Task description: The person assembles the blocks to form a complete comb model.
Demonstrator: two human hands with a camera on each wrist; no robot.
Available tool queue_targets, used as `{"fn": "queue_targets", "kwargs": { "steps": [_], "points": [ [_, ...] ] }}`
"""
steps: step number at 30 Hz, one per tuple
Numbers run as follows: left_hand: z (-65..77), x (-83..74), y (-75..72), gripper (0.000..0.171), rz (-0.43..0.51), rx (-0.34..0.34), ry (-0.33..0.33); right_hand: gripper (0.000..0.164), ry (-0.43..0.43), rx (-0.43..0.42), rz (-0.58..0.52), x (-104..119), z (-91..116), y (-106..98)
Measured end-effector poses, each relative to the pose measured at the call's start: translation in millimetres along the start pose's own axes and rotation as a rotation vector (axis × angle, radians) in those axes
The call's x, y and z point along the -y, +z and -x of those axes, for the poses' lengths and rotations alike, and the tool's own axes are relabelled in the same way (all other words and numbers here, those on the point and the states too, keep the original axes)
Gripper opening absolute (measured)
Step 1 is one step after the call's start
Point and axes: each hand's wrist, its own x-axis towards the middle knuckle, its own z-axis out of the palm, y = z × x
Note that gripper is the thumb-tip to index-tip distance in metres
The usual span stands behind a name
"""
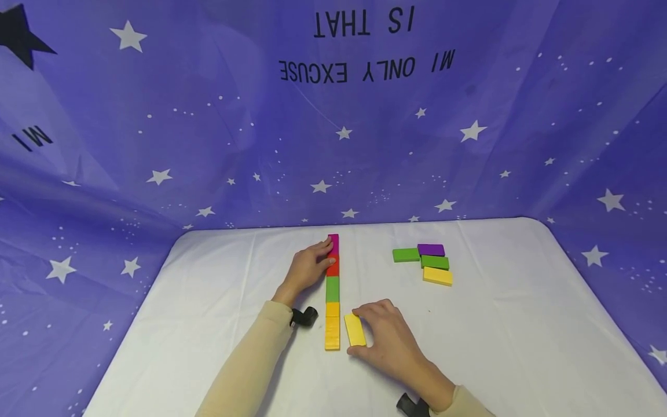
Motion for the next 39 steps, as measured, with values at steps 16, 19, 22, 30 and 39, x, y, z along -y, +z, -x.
{"fn": "queue_targets", "kwargs": {
  "steps": [16, 19, 22, 30, 39],
  "points": [
    [-0.7, 0.6, 1.1, 0.047, -0.004, -0.009, 0.0, 0.063, -0.086, 0.057, 0.031, 24, 15, 14],
    [-0.6, 0.5, 1.1, 0.048, 0.001, -0.007, 0.0, 0.064, -0.075, 0.089, 0.036, 28, 17, 16],
    [-0.7, 0.4, 1.2, 0.048, 0.0, -0.006, 0.002, 0.064, -0.071, 0.112, 0.041, 31, 19, 18],
    [-1.3, 0.1, 1.3, 0.048, 0.009, 0.001, -0.016, 0.065, -0.046, 0.161, 0.063, 38, 23, 19],
    [-0.4, -0.3, 1.4, 0.049, 0.026, 0.004, -0.028, 0.067, -0.018, 0.192, 0.08, 41, 25, 18]
  ]
}}
